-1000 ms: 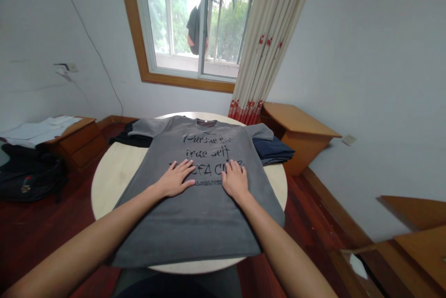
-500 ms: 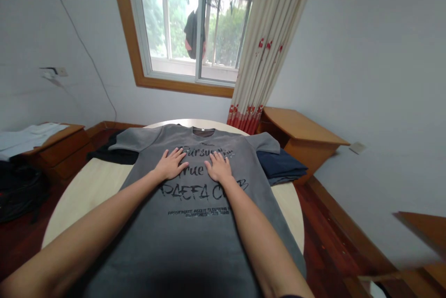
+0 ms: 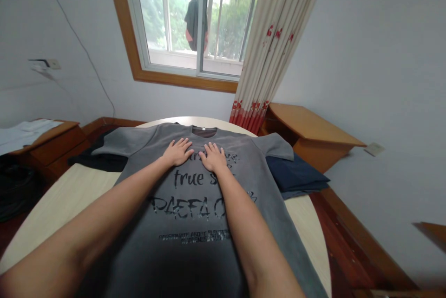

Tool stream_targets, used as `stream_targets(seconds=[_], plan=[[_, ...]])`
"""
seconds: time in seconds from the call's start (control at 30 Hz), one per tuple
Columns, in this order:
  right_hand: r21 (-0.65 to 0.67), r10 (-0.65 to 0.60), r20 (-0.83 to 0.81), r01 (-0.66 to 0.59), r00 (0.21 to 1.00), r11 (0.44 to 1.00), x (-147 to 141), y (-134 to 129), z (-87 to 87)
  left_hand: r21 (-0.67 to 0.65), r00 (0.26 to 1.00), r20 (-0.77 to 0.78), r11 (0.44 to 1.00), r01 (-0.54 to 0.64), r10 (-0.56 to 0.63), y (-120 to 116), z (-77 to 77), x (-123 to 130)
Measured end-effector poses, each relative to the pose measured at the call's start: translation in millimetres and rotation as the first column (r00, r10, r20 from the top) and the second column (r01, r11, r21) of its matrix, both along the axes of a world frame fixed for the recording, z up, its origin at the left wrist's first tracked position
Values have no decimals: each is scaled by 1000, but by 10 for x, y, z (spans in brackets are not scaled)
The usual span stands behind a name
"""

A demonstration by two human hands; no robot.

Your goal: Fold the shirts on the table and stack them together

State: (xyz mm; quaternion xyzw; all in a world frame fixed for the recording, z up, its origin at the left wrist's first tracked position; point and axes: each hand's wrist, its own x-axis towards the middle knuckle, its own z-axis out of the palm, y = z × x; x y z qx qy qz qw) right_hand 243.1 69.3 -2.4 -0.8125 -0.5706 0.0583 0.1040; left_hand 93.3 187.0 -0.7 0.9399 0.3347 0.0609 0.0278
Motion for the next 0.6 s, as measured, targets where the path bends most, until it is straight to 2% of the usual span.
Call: stream_targets(seconds=[0.13, 0.23, 0.33, 0.5, 0.6], plan=[[-30, -139, 26, 140, 990, 990, 423, -78, -4, 33, 993, -21, 993, -114, 115, 277, -7, -133], [-55, -238, 38, 240, 971, 969, 600, -75, 32, 53, 987, -25, 987, -154, 156, 331, -6, -179], [-82, -267, 38, 270, 963, 959, 503, 31, 61, 50, 988, -15, 987, -153, 154, 315, -16, -173], [-15, -82, 8, 83, 997, 996, 210, 159, -1, 30, 985, -2, 984, -174, 174, 311, -28, -163], [-6, -151, -1, 151, 989, 989, 342, 89, -38, -8, 975, 2, 975, -222, 222, 304, -11, -163]])
